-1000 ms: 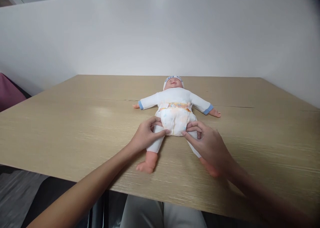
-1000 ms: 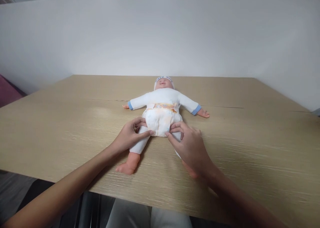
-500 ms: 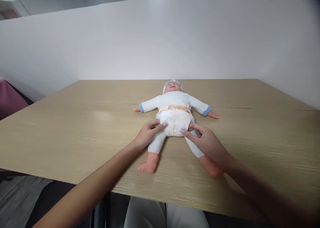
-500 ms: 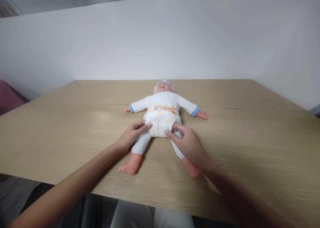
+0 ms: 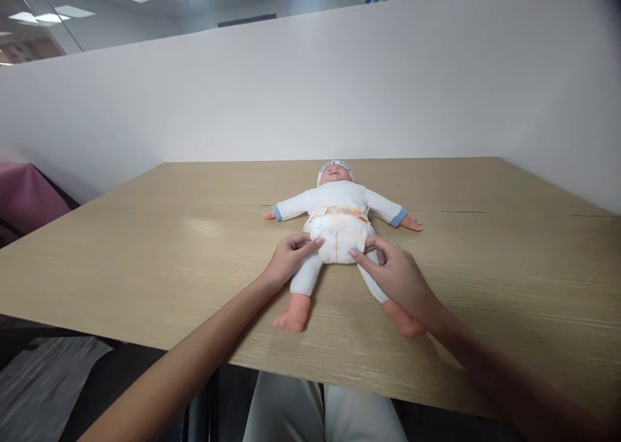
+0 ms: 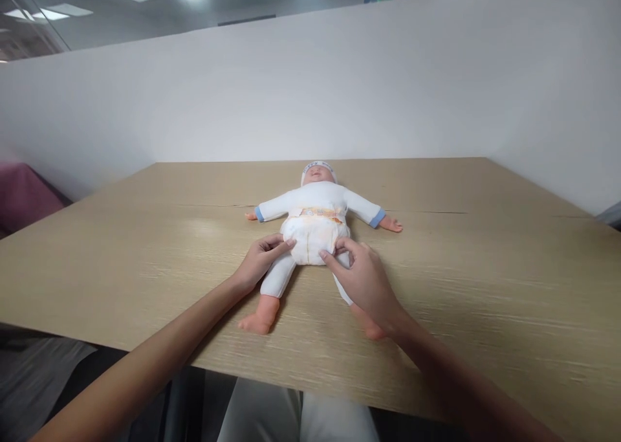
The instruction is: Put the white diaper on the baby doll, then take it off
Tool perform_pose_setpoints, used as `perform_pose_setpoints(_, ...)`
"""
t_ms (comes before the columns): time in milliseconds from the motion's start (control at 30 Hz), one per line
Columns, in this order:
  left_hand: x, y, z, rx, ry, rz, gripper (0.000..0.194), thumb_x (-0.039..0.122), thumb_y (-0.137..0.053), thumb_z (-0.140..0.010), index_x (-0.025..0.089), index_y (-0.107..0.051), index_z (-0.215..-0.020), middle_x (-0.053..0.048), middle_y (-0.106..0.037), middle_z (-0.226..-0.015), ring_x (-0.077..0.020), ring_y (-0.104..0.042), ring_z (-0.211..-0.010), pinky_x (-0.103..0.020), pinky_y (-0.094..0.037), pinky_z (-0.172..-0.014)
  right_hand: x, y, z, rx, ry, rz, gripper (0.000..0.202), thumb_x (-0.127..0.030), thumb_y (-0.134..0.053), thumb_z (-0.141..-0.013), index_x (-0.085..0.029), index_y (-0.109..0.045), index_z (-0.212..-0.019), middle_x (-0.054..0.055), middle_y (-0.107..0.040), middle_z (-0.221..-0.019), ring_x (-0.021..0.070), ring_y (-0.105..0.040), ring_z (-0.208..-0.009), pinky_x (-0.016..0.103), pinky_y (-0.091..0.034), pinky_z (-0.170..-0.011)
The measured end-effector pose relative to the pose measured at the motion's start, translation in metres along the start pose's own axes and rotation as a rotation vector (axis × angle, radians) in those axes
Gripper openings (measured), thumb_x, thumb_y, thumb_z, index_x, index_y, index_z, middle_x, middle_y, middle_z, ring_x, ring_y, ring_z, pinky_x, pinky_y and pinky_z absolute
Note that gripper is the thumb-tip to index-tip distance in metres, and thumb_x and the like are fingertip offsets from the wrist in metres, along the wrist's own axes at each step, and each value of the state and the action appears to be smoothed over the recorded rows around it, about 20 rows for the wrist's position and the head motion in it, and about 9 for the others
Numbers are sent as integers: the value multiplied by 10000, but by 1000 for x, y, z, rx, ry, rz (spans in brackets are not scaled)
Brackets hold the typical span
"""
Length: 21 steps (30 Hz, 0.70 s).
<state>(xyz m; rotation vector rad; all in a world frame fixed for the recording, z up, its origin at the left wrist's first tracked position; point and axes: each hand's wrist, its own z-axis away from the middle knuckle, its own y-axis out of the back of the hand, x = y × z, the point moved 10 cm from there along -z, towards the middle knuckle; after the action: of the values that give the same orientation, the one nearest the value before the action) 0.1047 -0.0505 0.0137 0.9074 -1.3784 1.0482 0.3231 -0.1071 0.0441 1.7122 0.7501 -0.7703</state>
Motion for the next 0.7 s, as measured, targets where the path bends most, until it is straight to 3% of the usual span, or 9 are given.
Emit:
perform_pose_setpoints(200,5,1,-1,1,-64,-47,465,597,-918,-792,153,-807,-873,-41,-768,-894,-163,-626,-807,-279,-438,-728,-1,4,-5,77,130,-3,380,-617,-744,-921,-238,-758,-951,72,-693,-1051,271,-647,-974,395,-479,-868)
perform_pose_setpoints(367,4,1,1,-5,-99,-58,455,580,-919,-801,157,-830,-944,-55,-814,-964,-189,-682,-857,-291,-485,-758,12,-2,-8,0,107,-52,378,-605,-762,-899,-239,-762,-991,59,-629,-1023,260,-639,-926,413,-511,-864)
perform_pose_setpoints(467,5,5,8,-3,-111,-53,456,546,-928,-805,168,-832,-1040,-84,-844,-1077,-240,-746,-980,-336,-547,-872,12,1,2,-58,141,-52,372,-550,-774,-897,-260,-758,-1129,52,-634,-1055,242,-619,-894,410,-524,-850)
perform_pose_setpoints(600,15,25,21,29,-184,-178,446,544,-842,-906,193,-797,-1178,-112,-832,-1216,-284,-750,-1152,-394,-563,-989,26,11,20,-134,87,-147,426,-542,-741,-952,-288,-692,-1289,36,-695,-1021,230,-659,-862,386,-547,-804)
perform_pose_setpoints(700,29,57,23,173,-291,-450,377,544,-737,-987,214,-749,-1170,-94,-806,-1217,-252,-720,-1050,-409,-553,-962,42,38,12,21,118,-78,396,-573,-699,-986,-269,-669,-1238,41,-719,-973,240,-677,-859,398,-550,-826)
